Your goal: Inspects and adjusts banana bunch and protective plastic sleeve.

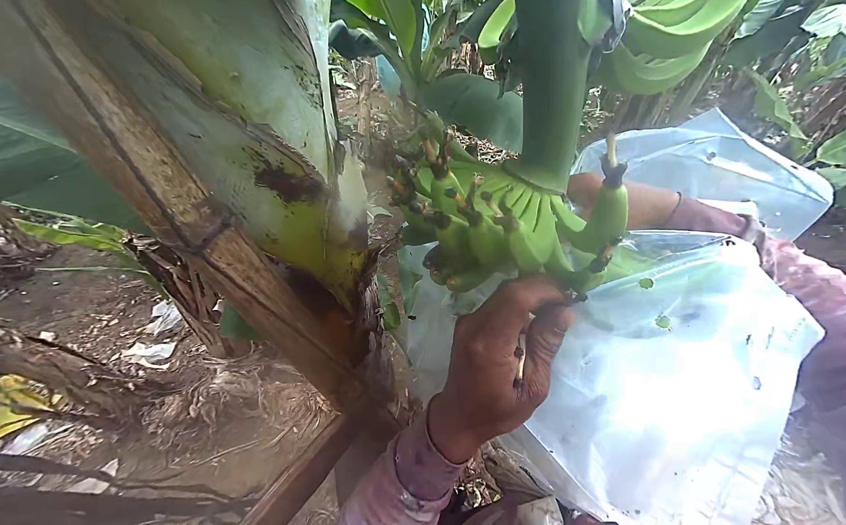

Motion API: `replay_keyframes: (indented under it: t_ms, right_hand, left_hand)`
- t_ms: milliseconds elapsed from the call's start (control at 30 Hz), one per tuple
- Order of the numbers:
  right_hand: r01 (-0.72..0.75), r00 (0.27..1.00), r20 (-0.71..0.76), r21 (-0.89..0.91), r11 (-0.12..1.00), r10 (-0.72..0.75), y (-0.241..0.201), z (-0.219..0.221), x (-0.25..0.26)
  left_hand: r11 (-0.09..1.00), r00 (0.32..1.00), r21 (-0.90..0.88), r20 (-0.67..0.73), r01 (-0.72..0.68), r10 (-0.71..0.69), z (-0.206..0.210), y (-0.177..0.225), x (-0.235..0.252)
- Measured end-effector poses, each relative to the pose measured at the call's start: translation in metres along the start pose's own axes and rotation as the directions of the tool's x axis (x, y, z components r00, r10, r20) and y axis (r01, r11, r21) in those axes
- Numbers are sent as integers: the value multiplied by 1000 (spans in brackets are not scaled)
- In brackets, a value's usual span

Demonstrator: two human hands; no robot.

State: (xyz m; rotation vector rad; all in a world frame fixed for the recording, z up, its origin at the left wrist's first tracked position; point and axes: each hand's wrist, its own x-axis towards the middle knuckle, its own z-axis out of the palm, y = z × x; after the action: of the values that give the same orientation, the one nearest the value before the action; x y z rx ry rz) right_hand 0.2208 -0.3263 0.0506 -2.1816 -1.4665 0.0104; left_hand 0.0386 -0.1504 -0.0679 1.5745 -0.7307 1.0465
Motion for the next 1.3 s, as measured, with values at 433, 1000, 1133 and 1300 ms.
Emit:
replay_keyframes:
  t_ms: [433, 1000, 1133, 1300]
  right_hand:
    - [132, 991, -21, 28, 991, -131, 16, -2, -3]
    - [-128, 991, -55, -110, 986, 122, 13, -2, -7]
    - [-248, 967, -81, -70, 966, 243, 9, 7, 0]
    - [-152, 988, -42, -106, 983, 148, -18, 4, 1]
  left_hand:
    - [928, 994, 369, -110, 46, -6, 15, 37, 20]
    - [970, 967, 158, 143, 188, -210, 26, 18, 43]
    - [958, 962, 143, 78, 248, -261, 20, 11, 40]
    - [958, 984, -275, -176, -77, 28, -38, 6, 30]
